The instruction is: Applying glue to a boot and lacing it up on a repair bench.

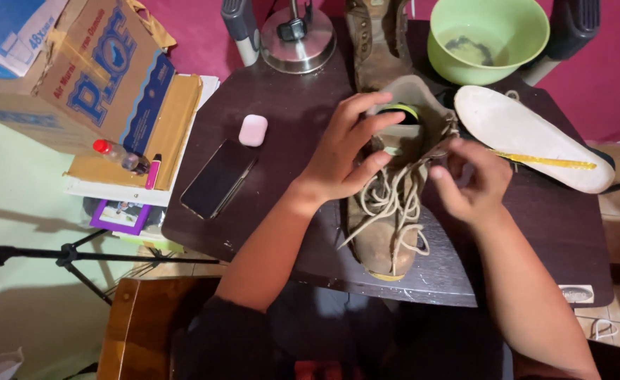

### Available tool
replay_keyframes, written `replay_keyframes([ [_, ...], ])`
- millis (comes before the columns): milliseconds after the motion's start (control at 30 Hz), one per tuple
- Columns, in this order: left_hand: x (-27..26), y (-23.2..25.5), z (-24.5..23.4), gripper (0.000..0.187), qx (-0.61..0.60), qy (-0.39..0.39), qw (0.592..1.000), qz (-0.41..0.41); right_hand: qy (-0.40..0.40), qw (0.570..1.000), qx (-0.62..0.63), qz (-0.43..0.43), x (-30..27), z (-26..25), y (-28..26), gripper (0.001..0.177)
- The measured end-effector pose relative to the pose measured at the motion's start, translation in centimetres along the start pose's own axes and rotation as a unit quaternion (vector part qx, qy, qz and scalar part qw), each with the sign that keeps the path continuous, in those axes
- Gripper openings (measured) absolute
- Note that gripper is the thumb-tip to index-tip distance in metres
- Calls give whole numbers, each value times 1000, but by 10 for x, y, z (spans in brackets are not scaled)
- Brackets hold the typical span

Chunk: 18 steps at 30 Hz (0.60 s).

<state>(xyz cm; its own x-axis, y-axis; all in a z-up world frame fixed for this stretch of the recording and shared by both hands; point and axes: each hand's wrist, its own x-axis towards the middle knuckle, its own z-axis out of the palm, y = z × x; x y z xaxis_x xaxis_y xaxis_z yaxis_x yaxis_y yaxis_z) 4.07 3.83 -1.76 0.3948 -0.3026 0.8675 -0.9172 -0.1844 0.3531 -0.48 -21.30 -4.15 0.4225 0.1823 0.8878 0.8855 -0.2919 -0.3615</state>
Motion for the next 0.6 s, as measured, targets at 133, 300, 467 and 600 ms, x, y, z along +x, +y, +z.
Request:
replay_keyframes([
  [133,-7,-15,11,53,-76,4,997,10,-162,980,-113,35,26,13,-42,27],
  [300,-3,-16,2,55,10,65,994,84,-227,967,-94,69,24,12,-39,12],
  [467,15,21,-30,33,73,-52,982,165,-336,912,178,154,43,-24,-46,32],
  [600,18,34,-28,33,76,-89,980,159,-403,874,203,182,47,-37,-39,29],
])
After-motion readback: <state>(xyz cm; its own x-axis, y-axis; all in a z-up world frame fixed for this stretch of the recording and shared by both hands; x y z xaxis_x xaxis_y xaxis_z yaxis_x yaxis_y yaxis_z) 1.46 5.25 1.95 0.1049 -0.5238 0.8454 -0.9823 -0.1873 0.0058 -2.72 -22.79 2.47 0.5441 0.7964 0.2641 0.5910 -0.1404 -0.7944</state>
